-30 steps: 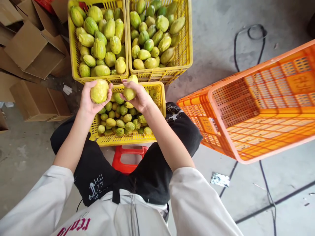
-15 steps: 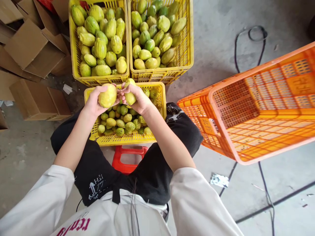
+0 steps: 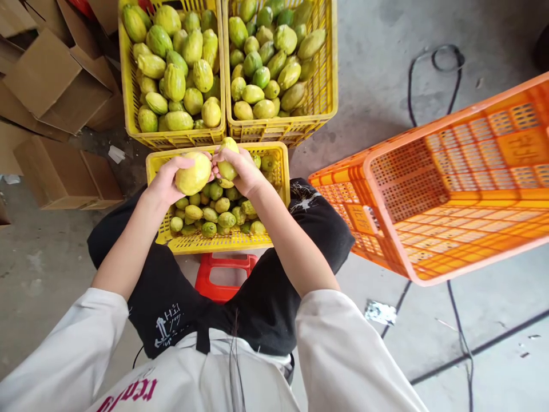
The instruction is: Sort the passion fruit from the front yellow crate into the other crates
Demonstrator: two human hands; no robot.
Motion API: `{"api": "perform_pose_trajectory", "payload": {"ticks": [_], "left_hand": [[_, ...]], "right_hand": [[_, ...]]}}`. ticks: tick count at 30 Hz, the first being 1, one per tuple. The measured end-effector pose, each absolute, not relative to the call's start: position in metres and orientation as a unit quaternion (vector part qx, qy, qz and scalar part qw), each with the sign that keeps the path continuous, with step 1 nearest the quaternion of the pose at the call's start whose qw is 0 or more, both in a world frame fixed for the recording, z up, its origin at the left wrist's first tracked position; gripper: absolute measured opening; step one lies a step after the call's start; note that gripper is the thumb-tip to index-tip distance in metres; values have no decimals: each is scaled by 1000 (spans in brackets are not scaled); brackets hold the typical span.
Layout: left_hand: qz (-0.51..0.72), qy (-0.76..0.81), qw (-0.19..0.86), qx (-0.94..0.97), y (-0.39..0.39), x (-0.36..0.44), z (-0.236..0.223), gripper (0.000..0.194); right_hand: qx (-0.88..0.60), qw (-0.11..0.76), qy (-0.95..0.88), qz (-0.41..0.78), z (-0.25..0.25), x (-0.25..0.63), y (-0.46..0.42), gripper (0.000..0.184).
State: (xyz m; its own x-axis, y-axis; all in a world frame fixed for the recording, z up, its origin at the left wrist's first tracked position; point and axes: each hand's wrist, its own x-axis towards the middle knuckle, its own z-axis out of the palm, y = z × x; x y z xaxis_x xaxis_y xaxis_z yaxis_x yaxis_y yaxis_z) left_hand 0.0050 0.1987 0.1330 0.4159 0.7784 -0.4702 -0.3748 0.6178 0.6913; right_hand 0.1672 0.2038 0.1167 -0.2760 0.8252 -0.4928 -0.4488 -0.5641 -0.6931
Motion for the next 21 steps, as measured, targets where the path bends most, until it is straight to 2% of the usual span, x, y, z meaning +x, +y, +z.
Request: {"api": "perform_pose_trajectory", "payload": {"ticks": [5,11,16,21], "left_hand": [[367,397,799,262,199,7,124,21],[366,399,799,262,194,9,132,7],[366,404,794,268,193,10,129,10],[375,420,790,241,194,15,127,14]], "right_hand": [[-426,414,-222,774,119,166,202,12],[-417,392,-198,796,126,169,203,10],[-434,387,-170,796,127,167,203,6],[-411,412,-171,795,126,167,202,10]]}}
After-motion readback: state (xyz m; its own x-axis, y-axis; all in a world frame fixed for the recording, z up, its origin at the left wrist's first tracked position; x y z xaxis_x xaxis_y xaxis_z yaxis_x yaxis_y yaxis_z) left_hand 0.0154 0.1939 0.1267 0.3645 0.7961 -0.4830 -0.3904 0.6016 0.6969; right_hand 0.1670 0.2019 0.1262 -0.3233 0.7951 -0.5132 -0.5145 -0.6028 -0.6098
